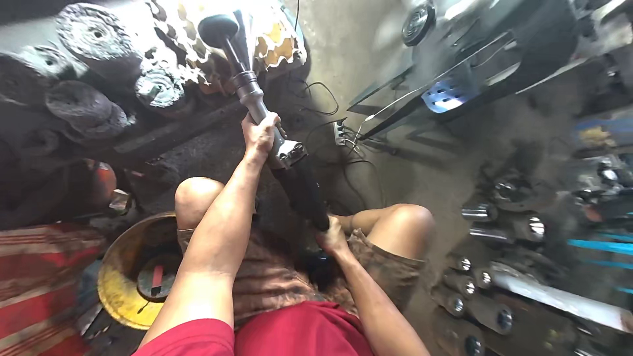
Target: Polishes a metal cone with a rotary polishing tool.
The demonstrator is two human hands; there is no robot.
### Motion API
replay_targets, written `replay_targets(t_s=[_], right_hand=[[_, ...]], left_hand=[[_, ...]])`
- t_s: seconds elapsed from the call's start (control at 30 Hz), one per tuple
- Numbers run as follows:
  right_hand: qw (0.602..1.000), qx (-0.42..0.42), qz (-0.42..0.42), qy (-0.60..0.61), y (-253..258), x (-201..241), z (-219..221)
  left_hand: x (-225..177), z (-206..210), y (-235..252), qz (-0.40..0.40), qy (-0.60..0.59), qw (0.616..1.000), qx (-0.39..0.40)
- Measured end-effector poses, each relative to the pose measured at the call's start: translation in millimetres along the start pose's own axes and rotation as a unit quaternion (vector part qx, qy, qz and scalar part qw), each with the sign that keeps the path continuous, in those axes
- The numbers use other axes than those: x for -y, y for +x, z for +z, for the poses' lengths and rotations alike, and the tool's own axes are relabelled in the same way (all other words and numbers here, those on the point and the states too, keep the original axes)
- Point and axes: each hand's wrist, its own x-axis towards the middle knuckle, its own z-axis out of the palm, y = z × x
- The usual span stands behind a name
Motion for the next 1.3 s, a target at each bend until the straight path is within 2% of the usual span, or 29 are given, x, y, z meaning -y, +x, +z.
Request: replay_targets(t_s=[0.3,0.4,0.63,0.9,1.13,1.3], right_hand=[[1.0,0.005,-0.02,0.017,3.5,-7.9,0.1],[1.0,0.008,0.003,0.02,0.8,-6.7,-0.9],[0.986,0.043,0.06,0.15,-4.8,-10.0,1.9],[0.978,0.054,0.073,0.187,-2.2,-14.5,2.5],[0.981,0.048,0.058,0.181,-2.4,-14.1,1.4],[0.998,0.022,0.024,0.044,-2.5,-2.0,-2.6]], left_hand=[[-2.9,-5.2,-2.4,-0.018,0.001,1.0,-0.018],[-4.6,3.6,-4.4,-0.016,-0.002,1.0,-0.011],[-5.5,29.1,-1.1,-0.05,0.119,0.992,-0.003],[12.1,39.8,16.2,-0.061,0.215,0.975,0.006],[-1.2,29.5,0.4,-0.053,0.128,0.99,-0.007],[-6.4,14.0,-5.0,-0.028,0.062,0.998,-0.006]])
